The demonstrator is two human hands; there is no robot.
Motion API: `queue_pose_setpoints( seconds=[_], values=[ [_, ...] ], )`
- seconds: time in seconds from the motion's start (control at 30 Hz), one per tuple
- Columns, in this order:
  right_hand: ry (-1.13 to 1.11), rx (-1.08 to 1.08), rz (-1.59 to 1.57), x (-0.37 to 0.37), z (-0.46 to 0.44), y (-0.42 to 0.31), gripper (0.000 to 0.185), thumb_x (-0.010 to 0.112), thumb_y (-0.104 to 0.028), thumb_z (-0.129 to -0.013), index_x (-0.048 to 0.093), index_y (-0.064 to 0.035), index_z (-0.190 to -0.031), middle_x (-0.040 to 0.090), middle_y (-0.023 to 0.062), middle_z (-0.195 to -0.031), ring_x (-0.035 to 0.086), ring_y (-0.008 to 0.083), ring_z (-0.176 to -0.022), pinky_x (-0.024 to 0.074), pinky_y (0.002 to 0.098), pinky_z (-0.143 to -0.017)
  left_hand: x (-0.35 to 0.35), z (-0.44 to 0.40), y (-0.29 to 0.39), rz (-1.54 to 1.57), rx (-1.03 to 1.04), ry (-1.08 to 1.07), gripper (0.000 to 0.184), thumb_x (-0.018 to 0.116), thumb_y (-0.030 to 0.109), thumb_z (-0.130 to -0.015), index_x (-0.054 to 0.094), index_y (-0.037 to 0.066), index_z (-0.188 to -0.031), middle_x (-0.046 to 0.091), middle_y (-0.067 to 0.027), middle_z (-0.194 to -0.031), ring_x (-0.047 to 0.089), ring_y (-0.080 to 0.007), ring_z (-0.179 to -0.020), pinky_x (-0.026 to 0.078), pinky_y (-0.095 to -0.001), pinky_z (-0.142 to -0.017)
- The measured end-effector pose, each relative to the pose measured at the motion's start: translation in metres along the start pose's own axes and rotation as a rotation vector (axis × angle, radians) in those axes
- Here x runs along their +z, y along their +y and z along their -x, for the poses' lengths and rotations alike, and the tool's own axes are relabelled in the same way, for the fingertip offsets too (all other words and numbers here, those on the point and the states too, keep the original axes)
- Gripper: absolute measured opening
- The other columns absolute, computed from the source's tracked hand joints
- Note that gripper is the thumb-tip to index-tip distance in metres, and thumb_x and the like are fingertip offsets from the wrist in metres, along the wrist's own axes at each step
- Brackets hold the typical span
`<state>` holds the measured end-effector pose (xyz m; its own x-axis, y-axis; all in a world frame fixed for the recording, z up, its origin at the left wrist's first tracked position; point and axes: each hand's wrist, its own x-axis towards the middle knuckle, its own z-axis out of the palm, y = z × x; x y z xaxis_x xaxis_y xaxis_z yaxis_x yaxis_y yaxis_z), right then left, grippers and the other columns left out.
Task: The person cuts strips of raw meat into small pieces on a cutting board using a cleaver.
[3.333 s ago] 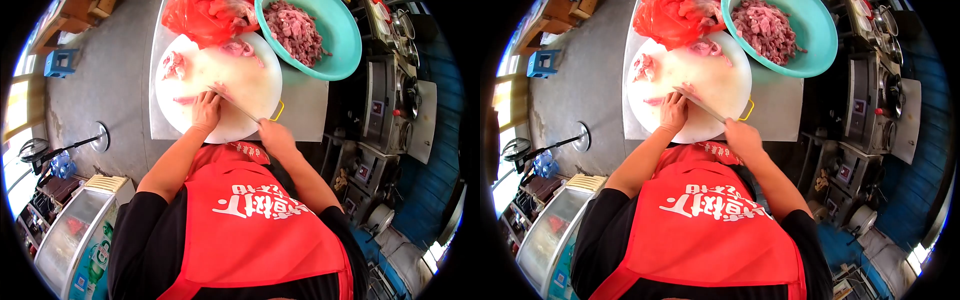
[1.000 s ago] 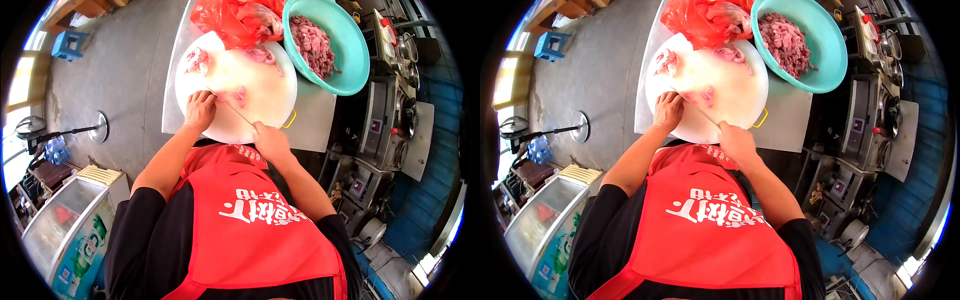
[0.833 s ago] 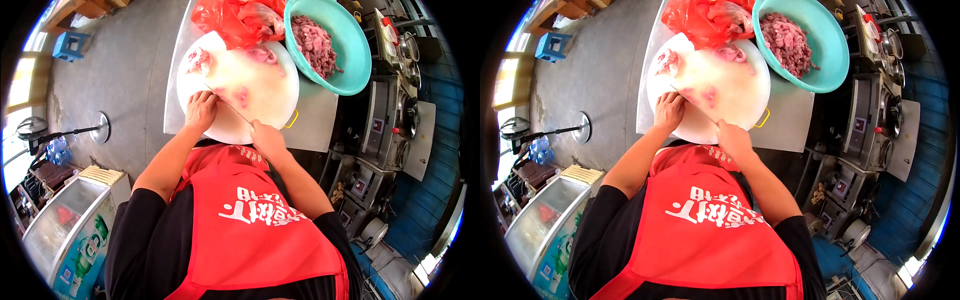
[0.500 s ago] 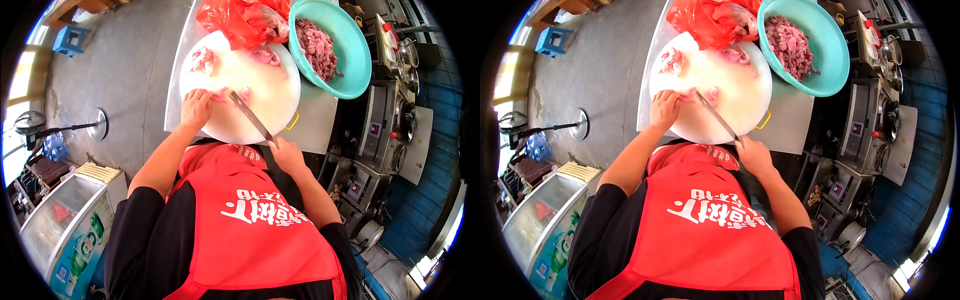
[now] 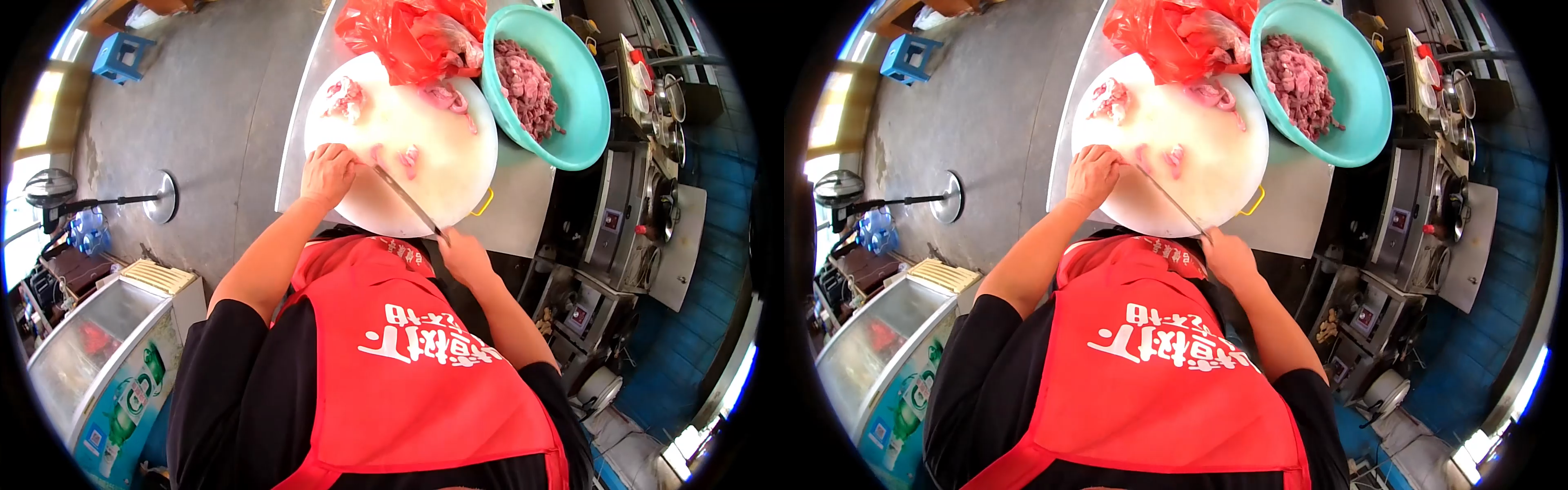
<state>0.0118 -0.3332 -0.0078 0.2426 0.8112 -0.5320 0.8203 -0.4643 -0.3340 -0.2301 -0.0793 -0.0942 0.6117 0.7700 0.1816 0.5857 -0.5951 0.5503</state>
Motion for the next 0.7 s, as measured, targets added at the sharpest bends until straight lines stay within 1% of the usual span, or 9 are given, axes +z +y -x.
queue_pose_setpoints(
  seconds=[0.07, 0.13, 0.2, 0.23, 0.27, 0.3, 0.4, 0.5, 0.7],
  values=[
    [-0.044, 0.039, -0.006, -0.008, 0.020, 0.009, 0.026, 0.059, -0.031, -0.107, 0.062, -0.0062, -0.115, 0.073, 0.0276, -0.088, 0.070, 0.0505, -0.088, 0.0540, 0.0619, -0.078, -0.002, 0.006, -0.002, 0.038, -0.036, 0.008, 0.015, 0.072, 0.011, -0.087, 0.074, 0.015, -0.101, 0.070, -0.0037, -0.116, 0.064, -0.0293, -0.119, 0.051, -0.0456, -0.102],
    [-0.083, 0.080, -0.015, -0.018, 0.023, 0.009, 0.026, 0.061, -0.030, -0.107, 0.063, -0.0059, -0.114, 0.073, 0.0275, -0.088, 0.070, 0.0503, -0.088, 0.0539, 0.0619, -0.079, -0.005, 0.010, -0.007, 0.148, -0.002, 0.049, 0.015, 0.072, 0.008, -0.087, 0.074, 0.012, -0.102, 0.071, -0.0051, -0.113, 0.065, -0.0308, -0.116, 0.053, -0.0453, -0.099],
    [-0.051, 0.012, -0.192, -0.029, 0.021, 0.004, 0.026, 0.063, -0.030, -0.106, 0.064, -0.0056, -0.112, 0.073, 0.0267, -0.087, 0.070, 0.0497, -0.087, 0.0539, 0.0611, -0.078, -0.003, 0.012, -0.009, 0.154, -0.067, 0.121, 0.016, 0.072, 0.006, -0.086, 0.074, 0.010, -0.102, 0.071, -0.0060, -0.112, 0.065, -0.0317, -0.114, 0.054, -0.0447, -0.098],
    [-0.052, 0.007, -0.192, -0.034, 0.018, -0.008, 0.026, 0.063, -0.030, -0.106, 0.064, -0.0056, -0.112, 0.073, 0.0267, -0.087, 0.070, 0.0497, -0.087, 0.0539, 0.0611, -0.078, -0.002, 0.012, -0.012, 0.158, -0.127, 0.189, 0.017, 0.072, 0.004, -0.086, 0.073, 0.009, -0.102, 0.071, -0.0069, -0.111, 0.066, -0.0326, -0.112, 0.055, -0.0441, -0.097],
    [0.016, 0.008, -0.202, -0.036, 0.015, -0.025, 0.026, 0.062, -0.031, -0.106, 0.064, -0.0054, -0.111, 0.073, 0.0258, -0.087, 0.070, 0.0494, -0.087, 0.0540, 0.0605, -0.079, -0.002, 0.012, -0.015, 0.155, -0.128, 0.186, 0.017, 0.072, 0.004, -0.086, 0.073, 0.009, -0.102, 0.071, -0.0069, -0.111, 0.066, -0.0326, -0.112, 0.055, -0.0441, -0.097],
    [0.086, 0.014, -0.212, -0.035, 0.011, -0.039, 0.027, 0.061, -0.031, -0.106, 0.065, -0.0051, -0.111, 0.074, 0.0248, -0.087, 0.071, 0.0491, -0.087, 0.0541, 0.0600, -0.079, -0.002, 0.012, -0.016, 0.125, -0.098, 0.163, 0.018, 0.072, 0.003, -0.085, 0.073, 0.008, -0.102, 0.071, -0.0078, -0.111, 0.066, -0.0332, -0.109, 0.055, -0.0434, -0.096],
    [0.099, -0.019, -0.094, -0.025, -0.016, -0.063, 0.027, 0.059, -0.032, -0.106, 0.065, -0.0056, -0.111, 0.074, 0.0240, -0.086, 0.071, 0.0486, -0.087, 0.0542, 0.0600, -0.080, -0.002, 0.007, -0.017, 0.080, -0.009, 0.119, 0.019, 0.072, 0.002, -0.084, 0.073, 0.008, -0.102, 0.072, -0.0087, -0.110, 0.066, -0.0342, -0.107, 0.056, -0.0434, -0.095],
    [0.085, -0.063, -0.087, -0.025, -0.032, -0.083, 0.027, 0.058, -0.032, -0.106, 0.065, -0.0063, -0.110, 0.073, 0.0244, -0.085, 0.071, 0.0481, -0.086, 0.0545, 0.0600, -0.079, -0.002, 0.005, -0.020, 0.055, 0.056, 0.099, 0.019, 0.072, 0.002, -0.084, 0.073, 0.008, -0.101, 0.072, -0.0086, -0.109, 0.066, -0.0345, -0.106, 0.056, -0.0442, -0.095],
    [0.015, -0.105, -0.077, -0.016, -0.053, -0.075, 0.024, 0.057, -0.028, -0.105, 0.065, -0.0065, -0.109, 0.073, 0.0263, -0.087, 0.072, 0.0488, -0.085, 0.0556, 0.0597, -0.078, -0.002, 0.002, -0.020, 0.022, 0.092, 0.105, 0.016, 0.071, 0.002, -0.084, 0.073, 0.009, -0.098, 0.072, -0.0072, -0.107, 0.066, -0.0331, -0.105, 0.057, -0.0437, -0.096]
  ],
)
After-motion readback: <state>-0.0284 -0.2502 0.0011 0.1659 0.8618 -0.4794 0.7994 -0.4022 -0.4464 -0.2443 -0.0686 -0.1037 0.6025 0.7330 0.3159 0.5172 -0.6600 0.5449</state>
